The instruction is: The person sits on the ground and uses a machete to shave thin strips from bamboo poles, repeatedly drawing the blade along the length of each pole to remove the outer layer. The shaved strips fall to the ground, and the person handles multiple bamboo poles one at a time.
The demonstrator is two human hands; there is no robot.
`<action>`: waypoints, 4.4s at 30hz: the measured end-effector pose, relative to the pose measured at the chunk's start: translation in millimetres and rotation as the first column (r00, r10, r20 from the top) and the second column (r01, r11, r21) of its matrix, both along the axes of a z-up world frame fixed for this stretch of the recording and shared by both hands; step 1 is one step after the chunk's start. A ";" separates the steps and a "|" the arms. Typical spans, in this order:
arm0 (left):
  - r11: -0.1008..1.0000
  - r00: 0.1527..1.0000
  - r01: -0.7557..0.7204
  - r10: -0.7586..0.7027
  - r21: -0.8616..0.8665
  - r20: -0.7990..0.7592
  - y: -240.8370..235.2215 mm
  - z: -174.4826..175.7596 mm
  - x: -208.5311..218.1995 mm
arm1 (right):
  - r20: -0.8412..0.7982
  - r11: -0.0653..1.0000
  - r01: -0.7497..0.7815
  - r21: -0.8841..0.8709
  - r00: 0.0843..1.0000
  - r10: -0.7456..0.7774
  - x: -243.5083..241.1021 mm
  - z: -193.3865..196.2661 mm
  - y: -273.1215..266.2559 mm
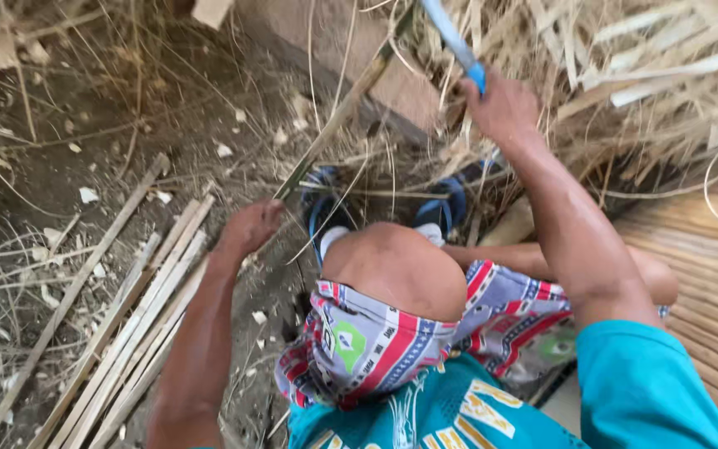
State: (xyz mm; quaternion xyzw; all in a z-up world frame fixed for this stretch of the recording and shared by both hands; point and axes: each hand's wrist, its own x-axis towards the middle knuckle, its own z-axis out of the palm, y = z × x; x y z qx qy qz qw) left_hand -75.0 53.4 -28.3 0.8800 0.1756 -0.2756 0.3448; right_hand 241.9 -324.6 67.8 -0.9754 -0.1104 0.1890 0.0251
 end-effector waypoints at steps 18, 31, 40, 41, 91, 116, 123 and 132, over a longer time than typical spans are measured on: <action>0.999 0.999 -0.037 0.036 0.035 0.027 -24.4 20.6 10.9 | 0.035 0.991 -0.134 -0.015 0.990 0.134 -18.7 -9.0 2.2; 0.999 1.000 -0.024 0.024 -0.042 -0.007 -40.0 2.8 59.3 | -0.348 0.820 -0.571 -0.047 0.779 0.522 -97.3 -3.3 51.7; 0.995 0.999 -0.036 0.037 0.090 -0.011 -44.7 0.7 15.1 | 0.085 0.991 -0.095 0.091 0.993 0.087 1.0 35.3 -11.1; 0.994 0.997 -0.057 0.052 0.090 0.058 -51.4 -3.0 26.8 | -0.077 0.998 0.031 -0.052 0.996 -0.035 -18.0 20.4 6.4; 0.989 0.968 0.035 -0.070 0.147 0.241 -99.6 56.5 128.4 | -0.179 0.916 0.322 0.238 0.942 -0.284 -18.8 -25.9 1.4; 0.990 0.999 0.029 -0.034 0.139 0.037 -63.1 9.2 74.6 | 0.068 0.965 -0.086 0.248 0.995 0.072 5.7 -55.5 -9.6; 0.995 0.989 0.019 -0.034 0.101 0.143 -75.7 25.9 96.4 | -0.027 0.958 0.020 0.285 1.000 -0.013 -23.8 -36.6 20.5; 0.999 0.985 -0.014 0.009 0.033 0.170 -97.6 30.7 138.7 | -0.248 0.983 -0.172 0.061 0.951 0.182 -56.4 18.1 43.8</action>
